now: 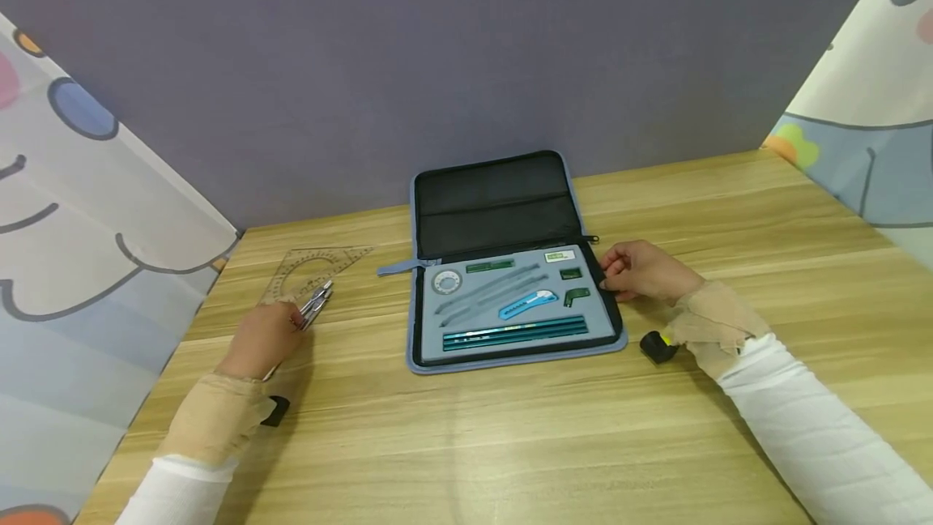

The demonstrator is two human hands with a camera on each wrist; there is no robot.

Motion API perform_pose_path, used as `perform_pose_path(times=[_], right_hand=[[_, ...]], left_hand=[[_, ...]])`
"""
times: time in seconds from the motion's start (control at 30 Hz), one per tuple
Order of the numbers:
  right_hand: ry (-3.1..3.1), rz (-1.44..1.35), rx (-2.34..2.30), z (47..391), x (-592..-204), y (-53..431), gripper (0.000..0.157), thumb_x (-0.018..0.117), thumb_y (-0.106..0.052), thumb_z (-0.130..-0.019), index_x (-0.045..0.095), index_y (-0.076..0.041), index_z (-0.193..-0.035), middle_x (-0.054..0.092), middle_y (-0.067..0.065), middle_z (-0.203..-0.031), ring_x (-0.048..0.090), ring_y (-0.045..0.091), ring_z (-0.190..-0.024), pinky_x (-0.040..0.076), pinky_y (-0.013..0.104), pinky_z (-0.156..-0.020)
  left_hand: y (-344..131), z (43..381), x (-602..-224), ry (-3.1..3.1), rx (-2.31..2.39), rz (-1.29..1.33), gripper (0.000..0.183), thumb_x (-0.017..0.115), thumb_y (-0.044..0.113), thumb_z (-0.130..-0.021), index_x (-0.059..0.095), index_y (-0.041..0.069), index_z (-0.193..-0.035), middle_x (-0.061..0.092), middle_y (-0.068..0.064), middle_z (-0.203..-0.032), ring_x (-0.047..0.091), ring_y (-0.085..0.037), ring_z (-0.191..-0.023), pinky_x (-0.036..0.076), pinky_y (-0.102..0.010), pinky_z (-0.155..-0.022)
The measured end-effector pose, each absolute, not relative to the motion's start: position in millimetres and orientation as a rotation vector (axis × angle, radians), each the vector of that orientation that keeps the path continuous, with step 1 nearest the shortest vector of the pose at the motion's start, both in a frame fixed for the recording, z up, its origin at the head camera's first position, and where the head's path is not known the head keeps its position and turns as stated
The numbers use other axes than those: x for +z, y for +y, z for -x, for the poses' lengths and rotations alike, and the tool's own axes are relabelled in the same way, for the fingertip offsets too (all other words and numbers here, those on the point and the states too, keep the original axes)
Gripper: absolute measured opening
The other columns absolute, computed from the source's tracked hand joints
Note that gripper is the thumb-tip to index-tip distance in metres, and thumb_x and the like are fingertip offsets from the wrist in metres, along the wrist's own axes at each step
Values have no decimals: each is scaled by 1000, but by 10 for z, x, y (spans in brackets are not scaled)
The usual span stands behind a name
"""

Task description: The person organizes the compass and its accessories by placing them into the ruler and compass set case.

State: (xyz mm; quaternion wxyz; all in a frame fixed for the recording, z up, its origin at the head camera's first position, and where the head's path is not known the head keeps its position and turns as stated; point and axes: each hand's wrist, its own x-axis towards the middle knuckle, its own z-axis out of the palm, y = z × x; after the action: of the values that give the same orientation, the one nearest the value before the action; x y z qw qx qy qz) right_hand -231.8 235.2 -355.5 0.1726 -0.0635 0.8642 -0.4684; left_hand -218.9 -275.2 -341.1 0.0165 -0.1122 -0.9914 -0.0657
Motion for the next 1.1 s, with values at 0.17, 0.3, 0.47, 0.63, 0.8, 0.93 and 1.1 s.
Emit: perform_pose_path(times=[0.17, 0.3, 0.47, 0.63, 0.8, 0.93, 1.1], right_hand=[[2453, 180, -1329, 2316, -3550, 2360, 32, 60, 0, -87, 45, 14, -112, 50, 9, -87, 54, 13, -73, 54, 28, -63], [2458, 179, -1326, 2311, -3547, 2367, 32, 60, 0, -87, 45, 14, -112, 51, 9, -86, 54, 13, -73, 54, 28, -64], [2453, 177, -1333, 2305, -3547, 2371, 32, 60, 0, -87, 45, 14, -111, 50, 8, -85, 54, 12, -72, 54, 28, -63], [2450, 153, -1342, 2306, -3533, 2358, 31, 60, 1, -87, 45, 13, -111, 49, 7, -85, 53, 12, -73, 54, 27, -63], [2451, 152, -1340, 2307, -3533, 2359, 32, 61, 0, -87, 45, 13, -112, 50, 8, -86, 54, 12, -73, 54, 27, -64], [2441, 168, -1346, 2308, -3536, 2347, 31, 60, 0, -87, 46, 13, -112, 50, 7, -85, 54, 12, -72, 54, 27, -64], [2436, 177, -1351, 2311, -3539, 2340, 31, 60, 0, -87, 45, 13, -111, 50, 7, -84, 54, 12, -72, 54, 27, -64]], left_hand=[[-2746, 2205, -3427, -3112, -259, 359, 11, 68, 11, -76, 63, 3, -71, 59, -5, -64, 51, -20, -57, 40, -36, -51], [-2718, 2220, -3445, -3123, -263, 400, 13, 68, 12, -77, 61, 4, -69, 57, -4, -65, 49, -18, -56, 40, -34, -51], [-2668, 2210, -3458, -3129, -273, 445, 27, 68, 11, -78, 49, 9, -58, 45, 0, -57, 39, -15, -51, 32, -30, -48], [-2595, 2205, -3444, -3150, -302, 476, 37, 67, 11, -77, 37, 15, -55, 31, 5, -53, 31, -12, -49, 26, -27, -48], [-2513, 2186, -3430, -3159, -331, 509, 37, 66, 9, -77, 36, 15, -56, 28, 5, -54, 28, -11, -50, 25, -26, -48], [-2441, 2142, -3428, -3135, -335, 541, 34, 68, 9, -79, 40, 12, -60, 30, 3, -56, 28, -12, -51, 26, -26, -50], [-2305, 2106, -3412, -3047, -314, 652, 27, 69, 6, -79, 47, 8, -64, 29, 5, -54, 27, -10, -50, 26, -23, -48]])
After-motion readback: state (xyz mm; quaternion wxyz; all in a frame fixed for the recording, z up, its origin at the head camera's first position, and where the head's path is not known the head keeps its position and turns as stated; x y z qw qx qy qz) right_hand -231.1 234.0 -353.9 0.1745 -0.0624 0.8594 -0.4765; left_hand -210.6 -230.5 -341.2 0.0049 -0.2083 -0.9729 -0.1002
